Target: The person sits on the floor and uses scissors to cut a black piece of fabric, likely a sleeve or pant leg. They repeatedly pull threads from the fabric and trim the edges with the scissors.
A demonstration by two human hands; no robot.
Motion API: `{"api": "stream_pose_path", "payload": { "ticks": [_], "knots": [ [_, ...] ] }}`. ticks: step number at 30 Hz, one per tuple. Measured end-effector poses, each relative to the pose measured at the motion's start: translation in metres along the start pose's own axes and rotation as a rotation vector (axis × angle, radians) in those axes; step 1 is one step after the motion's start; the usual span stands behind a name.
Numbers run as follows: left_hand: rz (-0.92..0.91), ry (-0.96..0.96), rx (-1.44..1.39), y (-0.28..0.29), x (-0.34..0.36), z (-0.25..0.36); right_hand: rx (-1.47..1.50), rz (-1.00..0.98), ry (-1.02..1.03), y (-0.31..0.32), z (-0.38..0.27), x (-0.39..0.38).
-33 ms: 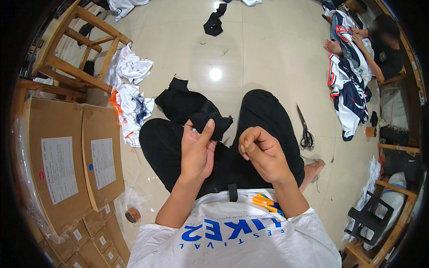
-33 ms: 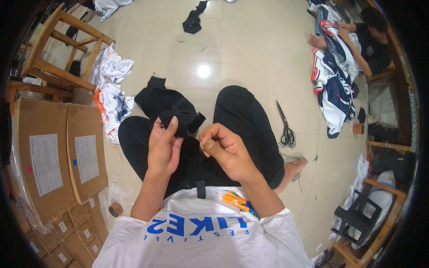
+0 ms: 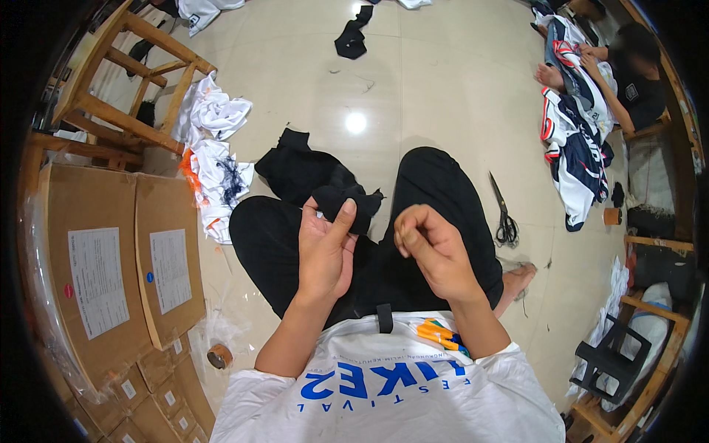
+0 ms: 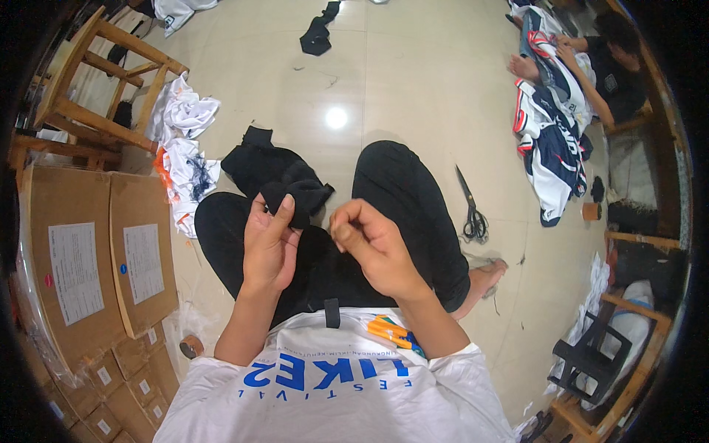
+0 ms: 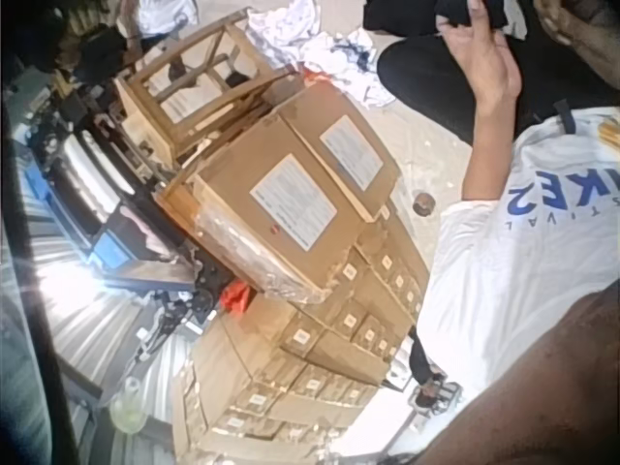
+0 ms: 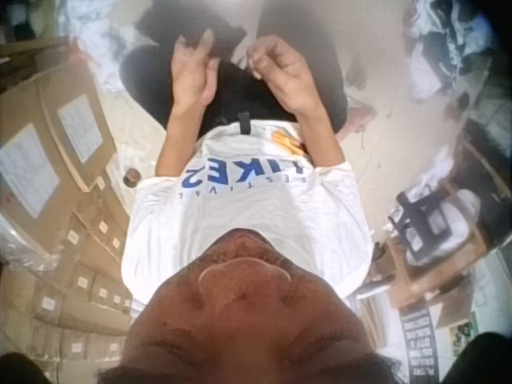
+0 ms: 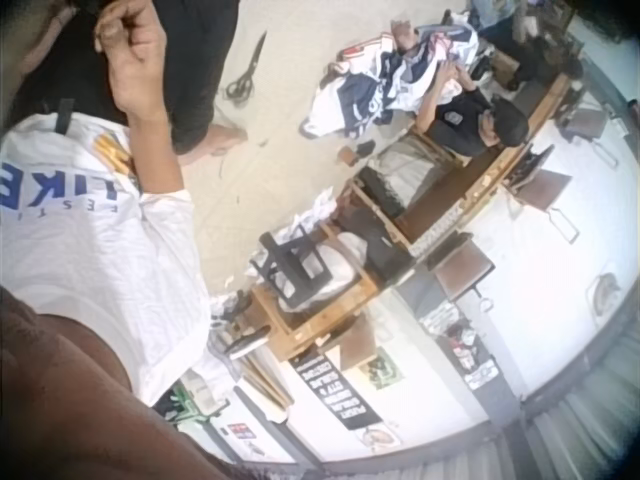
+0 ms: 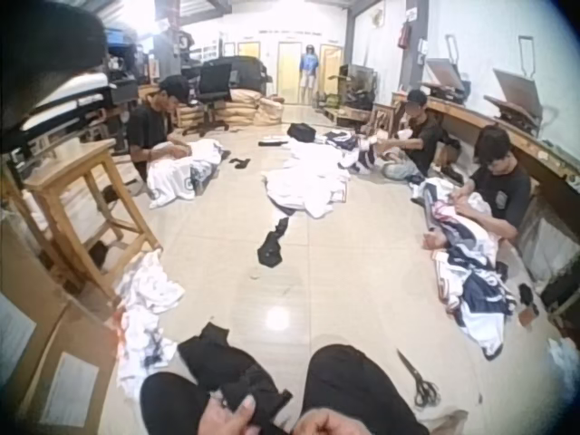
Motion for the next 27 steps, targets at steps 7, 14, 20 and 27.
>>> {"api": "stream_pose_path", "payload": {
  "ticks": [7,14,20,27],
  "knots": [
    [-0.045,-0.081,0.037,-0.007,-0.006,0.009,-0.127,0.143,-0.035,0.010,0.008,0.001],
    [-0.121,-0.155,0.161,-0.022,-0.013,0.012,-0.388,0.364,0.036,0.009,0.002,0.006],
    [-0.141,-0.083,0.224,-0.021,-0.015,0.011,-0.223,0.401,-0.017,0.017,0.003,0.013],
    [-0.214,0.027,0.303,-0.018,-0.010,0.009,-0.466,0.411,0.114,0.019,-0.009,0.013]
  ]
}}
Point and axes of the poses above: each hand's wrist, its own x-axis towards the middle knuckle, its own y-axis out of the back of the hand, z = x × y, the point moved 8 cm from there along x, towards the middle knuckle, and after that the axes turned 10 degrees about -y, right-handed, at the moved point
